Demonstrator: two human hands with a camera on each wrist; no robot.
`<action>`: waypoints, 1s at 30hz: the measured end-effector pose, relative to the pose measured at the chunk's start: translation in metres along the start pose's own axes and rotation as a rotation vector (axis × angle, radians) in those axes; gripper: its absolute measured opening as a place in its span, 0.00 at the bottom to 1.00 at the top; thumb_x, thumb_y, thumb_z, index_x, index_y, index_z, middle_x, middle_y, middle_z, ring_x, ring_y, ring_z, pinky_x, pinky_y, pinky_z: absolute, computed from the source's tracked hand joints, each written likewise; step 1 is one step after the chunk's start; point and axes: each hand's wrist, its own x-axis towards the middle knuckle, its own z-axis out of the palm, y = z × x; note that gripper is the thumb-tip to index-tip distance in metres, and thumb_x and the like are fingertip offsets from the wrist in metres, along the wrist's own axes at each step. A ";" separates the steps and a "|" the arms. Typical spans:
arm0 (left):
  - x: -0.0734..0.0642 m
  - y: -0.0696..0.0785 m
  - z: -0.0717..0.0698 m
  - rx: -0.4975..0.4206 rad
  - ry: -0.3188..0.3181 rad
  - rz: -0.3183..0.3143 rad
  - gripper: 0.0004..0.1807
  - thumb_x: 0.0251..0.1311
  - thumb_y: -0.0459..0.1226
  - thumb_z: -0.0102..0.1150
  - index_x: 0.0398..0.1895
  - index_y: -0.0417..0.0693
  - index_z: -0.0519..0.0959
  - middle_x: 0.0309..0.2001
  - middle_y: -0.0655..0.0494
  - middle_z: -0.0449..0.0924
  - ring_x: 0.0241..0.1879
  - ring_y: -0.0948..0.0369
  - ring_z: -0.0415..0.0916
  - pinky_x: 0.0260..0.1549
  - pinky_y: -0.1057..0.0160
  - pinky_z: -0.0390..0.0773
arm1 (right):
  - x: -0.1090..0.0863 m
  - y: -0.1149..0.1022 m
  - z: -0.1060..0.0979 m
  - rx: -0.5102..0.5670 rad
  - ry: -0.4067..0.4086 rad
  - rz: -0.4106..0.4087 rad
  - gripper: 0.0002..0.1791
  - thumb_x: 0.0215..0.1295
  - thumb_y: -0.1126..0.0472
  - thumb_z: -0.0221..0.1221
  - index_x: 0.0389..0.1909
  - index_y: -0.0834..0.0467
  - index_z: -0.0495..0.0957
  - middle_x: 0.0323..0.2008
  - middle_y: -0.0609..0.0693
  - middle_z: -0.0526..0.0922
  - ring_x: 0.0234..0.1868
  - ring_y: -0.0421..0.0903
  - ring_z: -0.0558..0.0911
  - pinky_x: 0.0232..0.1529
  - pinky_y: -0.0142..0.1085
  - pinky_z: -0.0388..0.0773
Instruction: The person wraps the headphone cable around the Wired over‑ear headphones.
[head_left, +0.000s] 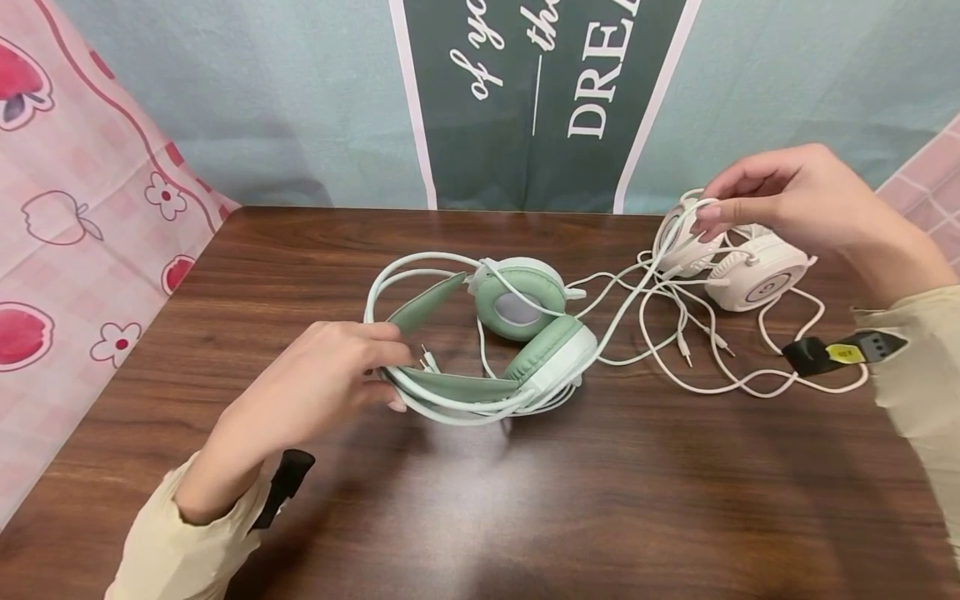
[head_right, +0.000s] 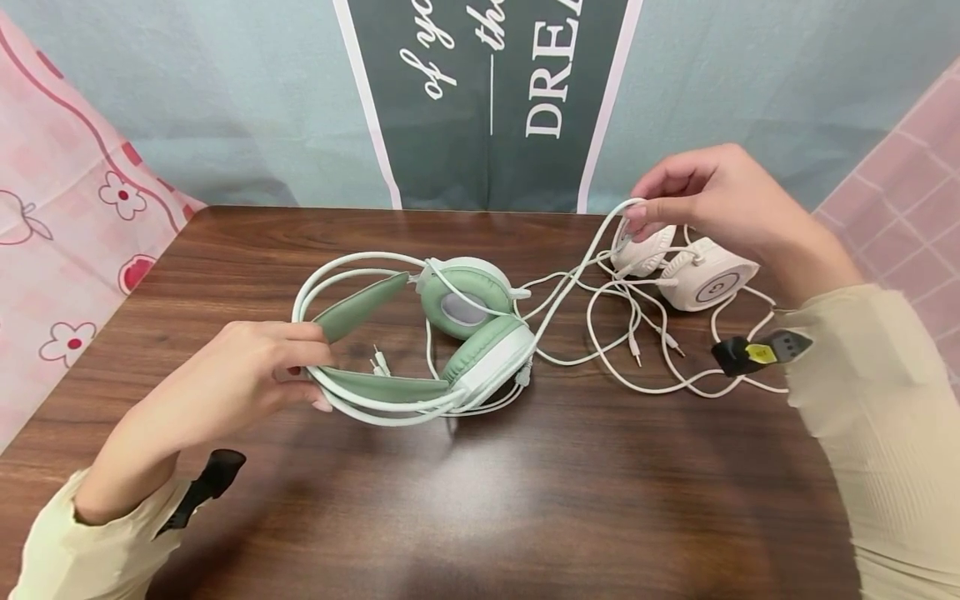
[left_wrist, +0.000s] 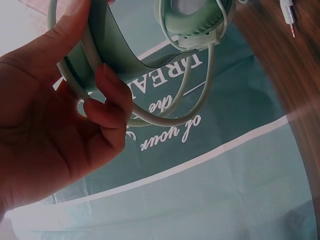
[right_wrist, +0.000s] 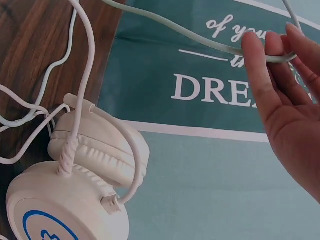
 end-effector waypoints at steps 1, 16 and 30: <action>0.000 0.000 0.000 -0.002 -0.005 -0.005 0.14 0.32 0.41 0.73 0.25 0.57 0.79 0.24 0.70 0.68 0.21 0.71 0.65 0.23 0.67 0.69 | 0.000 -0.001 0.001 0.003 0.016 0.004 0.08 0.55 0.68 0.62 0.35 0.67 0.79 0.23 0.56 0.83 0.26 0.43 0.83 0.34 0.23 0.73; 0.005 -0.002 -0.007 0.068 -0.071 -0.089 0.16 0.32 0.42 0.73 0.31 0.56 0.82 0.23 0.69 0.69 0.20 0.69 0.67 0.21 0.64 0.68 | 0.003 -0.036 0.006 0.106 0.186 0.022 0.10 0.50 0.67 0.66 0.32 0.69 0.80 0.19 0.56 0.82 0.22 0.44 0.81 0.28 0.26 0.71; 0.012 0.016 -0.004 0.317 -0.051 -0.168 0.15 0.31 0.41 0.74 0.23 0.53 0.77 0.22 0.61 0.69 0.19 0.54 0.73 0.18 0.55 0.71 | 0.006 -0.051 0.016 0.286 0.215 0.009 0.13 0.49 0.70 0.66 0.33 0.75 0.78 0.22 0.60 0.82 0.23 0.49 0.81 0.28 0.31 0.74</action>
